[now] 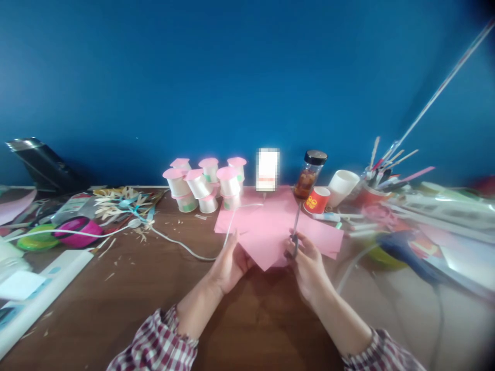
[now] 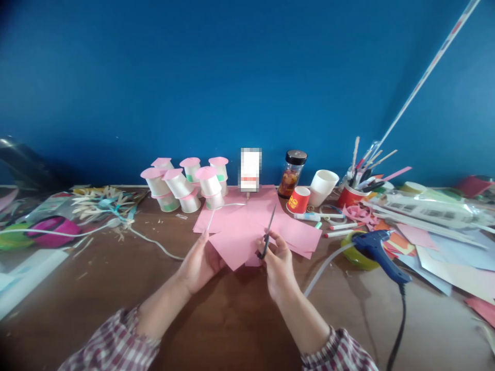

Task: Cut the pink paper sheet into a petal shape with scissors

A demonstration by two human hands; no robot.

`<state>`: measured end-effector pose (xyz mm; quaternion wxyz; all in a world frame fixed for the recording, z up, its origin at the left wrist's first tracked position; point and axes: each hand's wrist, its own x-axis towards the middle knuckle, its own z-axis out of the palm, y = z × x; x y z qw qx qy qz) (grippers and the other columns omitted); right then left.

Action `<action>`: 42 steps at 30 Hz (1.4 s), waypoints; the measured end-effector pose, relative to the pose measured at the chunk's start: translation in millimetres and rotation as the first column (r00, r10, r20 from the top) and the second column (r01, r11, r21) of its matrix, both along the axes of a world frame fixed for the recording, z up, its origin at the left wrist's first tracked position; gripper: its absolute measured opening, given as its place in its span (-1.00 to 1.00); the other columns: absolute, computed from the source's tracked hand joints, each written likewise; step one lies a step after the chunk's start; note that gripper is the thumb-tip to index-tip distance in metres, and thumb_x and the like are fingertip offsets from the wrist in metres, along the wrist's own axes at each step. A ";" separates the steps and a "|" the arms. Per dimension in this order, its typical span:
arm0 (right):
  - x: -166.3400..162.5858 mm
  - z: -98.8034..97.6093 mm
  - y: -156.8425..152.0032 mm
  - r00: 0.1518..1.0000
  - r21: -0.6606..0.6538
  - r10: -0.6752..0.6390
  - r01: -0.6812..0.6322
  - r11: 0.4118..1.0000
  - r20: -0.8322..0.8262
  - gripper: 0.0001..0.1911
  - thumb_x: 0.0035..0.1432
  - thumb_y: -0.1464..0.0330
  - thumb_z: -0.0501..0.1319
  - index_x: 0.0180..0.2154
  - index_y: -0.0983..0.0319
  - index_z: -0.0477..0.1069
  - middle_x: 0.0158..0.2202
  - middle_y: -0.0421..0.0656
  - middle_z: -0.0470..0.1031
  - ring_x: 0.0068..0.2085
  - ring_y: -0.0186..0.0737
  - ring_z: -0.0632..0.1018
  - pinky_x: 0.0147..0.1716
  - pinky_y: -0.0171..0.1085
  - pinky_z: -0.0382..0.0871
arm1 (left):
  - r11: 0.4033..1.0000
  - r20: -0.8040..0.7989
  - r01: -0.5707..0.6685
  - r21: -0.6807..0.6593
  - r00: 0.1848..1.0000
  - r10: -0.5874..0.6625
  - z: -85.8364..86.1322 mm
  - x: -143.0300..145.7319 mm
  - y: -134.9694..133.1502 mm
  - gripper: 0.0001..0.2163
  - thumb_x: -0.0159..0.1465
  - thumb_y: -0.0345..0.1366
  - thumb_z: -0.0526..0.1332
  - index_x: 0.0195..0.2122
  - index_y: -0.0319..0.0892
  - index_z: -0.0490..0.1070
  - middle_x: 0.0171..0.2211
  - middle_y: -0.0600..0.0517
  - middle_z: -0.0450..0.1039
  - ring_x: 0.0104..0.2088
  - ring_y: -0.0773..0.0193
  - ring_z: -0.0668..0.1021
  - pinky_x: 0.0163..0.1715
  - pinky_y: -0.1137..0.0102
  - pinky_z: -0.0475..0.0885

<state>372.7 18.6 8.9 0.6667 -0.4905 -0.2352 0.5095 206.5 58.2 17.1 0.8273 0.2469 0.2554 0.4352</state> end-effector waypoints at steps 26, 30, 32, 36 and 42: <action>-14.0 0.8 -3.2 0.988 0.049 0.014 -0.021 0.999 0.155 -0.46 -0.23 0.29 0.44 -0.14 0.17 0.36 -0.49 -0.28 0.43 -0.48 -0.31 0.46 -0.48 -0.33 0.38 | 0.927 -0.352 -0.160 0.338 0.892 0.283 -4.6 13.9 -13.8 -0.73 0.04 -0.25 0.31 -0.26 -0.30 0.50 -0.29 -0.14 0.54 -0.23 0.07 0.54 -0.20 0.27 0.41; -15.9 4.5 -4.0 0.987 0.043 0.013 -0.020 0.999 0.158 -0.44 -0.27 0.29 0.45 -0.15 0.18 0.36 -0.50 -0.27 0.44 -0.49 -0.30 0.46 -0.46 -0.29 0.39 | 0.933 -0.313 -0.200 0.300 0.903 0.294 0.7 15.3 -15.5 -0.73 0.01 -0.24 0.33 -0.29 -0.30 0.50 -0.33 -0.14 0.54 -0.28 0.08 0.55 -0.21 0.24 0.41; -16.6 5.9 -4.3 0.987 0.045 0.002 -0.009 0.999 0.160 -0.44 -0.28 0.28 0.45 -0.16 0.18 0.36 -0.51 -0.27 0.44 -0.50 -0.29 0.47 -0.47 -0.28 0.40 | 0.934 -0.302 -0.212 0.287 0.906 0.298 3.8 16.6 -16.6 -0.71 -0.01 -0.24 0.34 -0.28 -0.31 0.51 -0.33 -0.15 0.54 -0.29 0.08 0.55 -0.20 0.22 0.41; -17.5 7.1 -5.0 0.987 0.046 0.007 -0.015 0.999 0.161 -0.45 -0.26 0.25 0.44 -0.16 0.18 0.37 -0.50 -0.27 0.44 -0.49 -0.28 0.47 -0.47 -0.28 0.40 | 0.931 -0.341 -0.229 0.283 0.884 0.321 6.6 18.1 -17.8 -0.70 -0.04 -0.25 0.36 -0.30 -0.32 0.52 -0.36 -0.14 0.55 -0.29 0.06 0.55 -0.22 0.22 0.42; -17.9 5.1 -4.4 0.982 0.058 0.063 -0.075 0.996 0.177 -0.46 -0.22 0.26 0.43 -0.14 0.17 0.34 -0.50 -0.28 0.45 -0.45 -0.26 0.48 -0.39 -0.26 0.38 | 0.930 -0.391 -0.207 0.303 0.863 0.319 1.0 11.8 -12.6 -0.74 -0.01 -0.24 0.34 -0.34 -0.32 0.52 -0.36 -0.14 0.55 -0.28 0.05 0.55 -0.23 0.25 0.41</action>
